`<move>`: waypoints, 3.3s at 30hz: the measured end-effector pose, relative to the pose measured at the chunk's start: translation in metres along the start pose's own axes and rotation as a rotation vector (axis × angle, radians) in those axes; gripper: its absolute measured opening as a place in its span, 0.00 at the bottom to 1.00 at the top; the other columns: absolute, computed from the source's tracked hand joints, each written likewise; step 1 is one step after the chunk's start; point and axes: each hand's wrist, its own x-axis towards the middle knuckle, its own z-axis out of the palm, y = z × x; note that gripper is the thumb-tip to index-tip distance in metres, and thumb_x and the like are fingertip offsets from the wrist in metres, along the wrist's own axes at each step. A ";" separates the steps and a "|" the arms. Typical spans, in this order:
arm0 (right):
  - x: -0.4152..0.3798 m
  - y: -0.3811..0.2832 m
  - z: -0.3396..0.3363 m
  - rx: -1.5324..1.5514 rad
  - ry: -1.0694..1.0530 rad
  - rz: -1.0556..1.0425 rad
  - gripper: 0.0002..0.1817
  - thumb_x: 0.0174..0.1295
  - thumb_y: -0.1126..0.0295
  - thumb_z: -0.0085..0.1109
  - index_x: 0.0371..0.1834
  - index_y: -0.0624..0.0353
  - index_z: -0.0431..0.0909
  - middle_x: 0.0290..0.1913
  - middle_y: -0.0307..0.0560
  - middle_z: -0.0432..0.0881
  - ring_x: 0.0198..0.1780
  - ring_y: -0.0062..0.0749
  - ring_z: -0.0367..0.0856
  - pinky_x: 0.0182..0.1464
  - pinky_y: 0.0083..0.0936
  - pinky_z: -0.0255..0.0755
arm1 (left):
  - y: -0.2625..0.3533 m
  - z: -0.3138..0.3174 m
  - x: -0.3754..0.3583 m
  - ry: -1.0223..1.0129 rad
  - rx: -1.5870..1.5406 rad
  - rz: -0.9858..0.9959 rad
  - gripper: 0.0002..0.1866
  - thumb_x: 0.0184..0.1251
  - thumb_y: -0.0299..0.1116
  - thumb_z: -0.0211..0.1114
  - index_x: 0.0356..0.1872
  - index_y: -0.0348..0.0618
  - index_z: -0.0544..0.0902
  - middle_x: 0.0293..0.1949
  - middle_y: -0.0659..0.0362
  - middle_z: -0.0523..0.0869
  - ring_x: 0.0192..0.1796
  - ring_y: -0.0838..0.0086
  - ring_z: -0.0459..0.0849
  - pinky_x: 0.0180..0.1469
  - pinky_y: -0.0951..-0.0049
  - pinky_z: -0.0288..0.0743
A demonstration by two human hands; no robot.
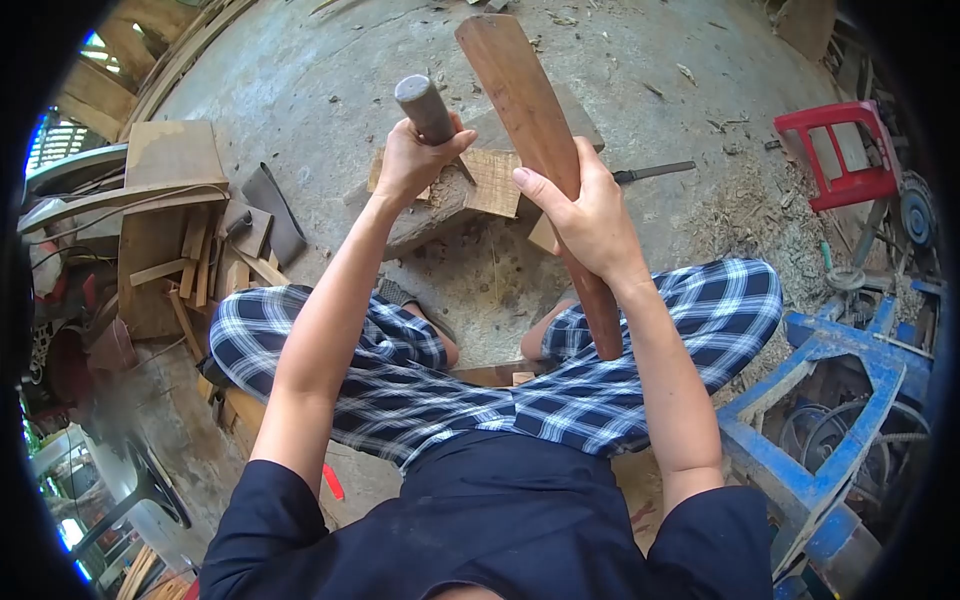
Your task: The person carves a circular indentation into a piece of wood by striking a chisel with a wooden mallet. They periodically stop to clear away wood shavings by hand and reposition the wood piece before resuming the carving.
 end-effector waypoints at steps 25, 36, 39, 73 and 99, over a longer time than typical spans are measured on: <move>-0.013 0.005 -0.001 0.042 0.012 0.015 0.31 0.65 0.48 0.70 0.54 0.66 0.74 0.32 0.45 0.82 0.18 0.21 0.78 0.18 0.20 0.72 | 0.009 -0.004 -0.003 -0.074 -0.116 0.007 0.12 0.63 0.25 0.74 0.46 0.42 0.84 0.46 0.59 0.91 0.52 0.74 0.88 0.59 0.67 0.82; -0.014 0.007 0.003 0.020 0.009 0.029 0.31 0.64 0.47 0.70 0.54 0.65 0.74 0.32 0.44 0.82 0.17 0.22 0.77 0.18 0.21 0.72 | 0.006 -0.002 -0.002 -0.020 -0.087 0.019 0.12 0.62 0.23 0.73 0.46 0.41 0.84 0.43 0.61 0.91 0.49 0.77 0.88 0.57 0.70 0.82; -0.015 0.010 0.004 0.024 -0.002 0.043 0.31 0.64 0.47 0.70 0.54 0.65 0.74 0.32 0.44 0.82 0.17 0.22 0.77 0.18 0.21 0.72 | 0.003 0.001 -0.005 -0.029 -0.087 0.002 0.12 0.62 0.23 0.73 0.46 0.42 0.84 0.43 0.61 0.91 0.49 0.77 0.88 0.56 0.71 0.82; -0.017 0.004 0.007 0.046 -0.020 0.049 0.30 0.66 0.50 0.70 0.56 0.65 0.73 0.33 0.43 0.80 0.20 0.21 0.78 0.19 0.20 0.73 | 0.012 0.011 -0.013 0.129 0.027 0.055 0.09 0.63 0.33 0.74 0.40 0.42 0.86 0.35 0.60 0.90 0.40 0.76 0.88 0.47 0.71 0.82; -0.010 -0.008 0.004 0.014 -0.024 0.031 0.31 0.64 0.48 0.71 0.55 0.66 0.74 0.32 0.43 0.81 0.20 0.20 0.78 0.19 0.19 0.73 | 0.005 0.014 -0.004 0.115 0.029 0.065 0.11 0.61 0.34 0.76 0.42 0.41 0.86 0.38 0.61 0.91 0.42 0.77 0.88 0.48 0.72 0.83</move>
